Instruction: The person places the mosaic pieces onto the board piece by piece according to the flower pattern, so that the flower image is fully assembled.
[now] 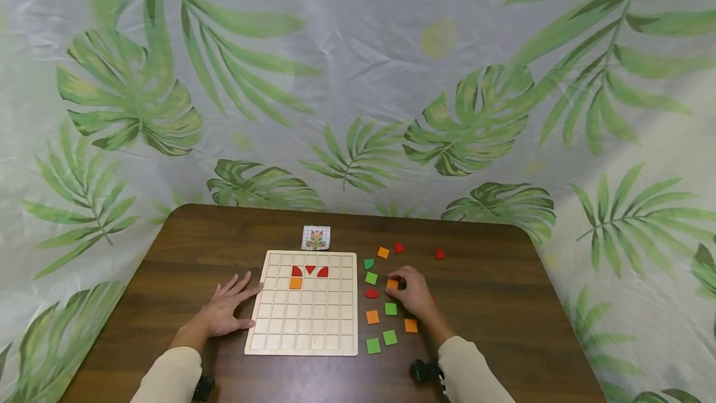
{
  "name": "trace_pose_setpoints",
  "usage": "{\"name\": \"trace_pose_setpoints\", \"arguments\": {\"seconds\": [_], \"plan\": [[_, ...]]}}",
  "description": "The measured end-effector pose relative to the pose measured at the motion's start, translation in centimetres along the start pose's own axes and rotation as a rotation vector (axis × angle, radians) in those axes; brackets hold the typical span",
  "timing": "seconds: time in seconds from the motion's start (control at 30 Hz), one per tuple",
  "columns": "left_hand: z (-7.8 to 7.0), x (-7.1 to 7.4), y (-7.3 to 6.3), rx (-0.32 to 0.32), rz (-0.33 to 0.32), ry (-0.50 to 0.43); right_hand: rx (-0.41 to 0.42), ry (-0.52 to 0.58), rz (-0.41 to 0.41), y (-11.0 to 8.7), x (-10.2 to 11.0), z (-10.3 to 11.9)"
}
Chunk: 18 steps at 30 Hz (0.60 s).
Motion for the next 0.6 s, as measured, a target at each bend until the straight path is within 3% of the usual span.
{"name": "trace_pose_setpoints", "arguments": {"seconds": [0.27, 0.6], "plan": [[-0.05, -0.11, 0.02, 0.003, 0.005, -0.007, -0.073, 0.002, 0.03, -0.27, 0.01, -0.58], [0.02, -0.14, 0.02, 0.008, 0.007, 0.003, -0.053, -0.005, 0.016, -0.23, 0.09, -0.43]]}}
Point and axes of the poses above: each hand's wrist, its own y-axis towards the middle knuckle, its own x-axis out of the back of the hand, z = x × y, the point moved 4 cm from there along y, towards the middle knuckle, and after that the axes turned 14 degrees about y, right-handed, at the moved point
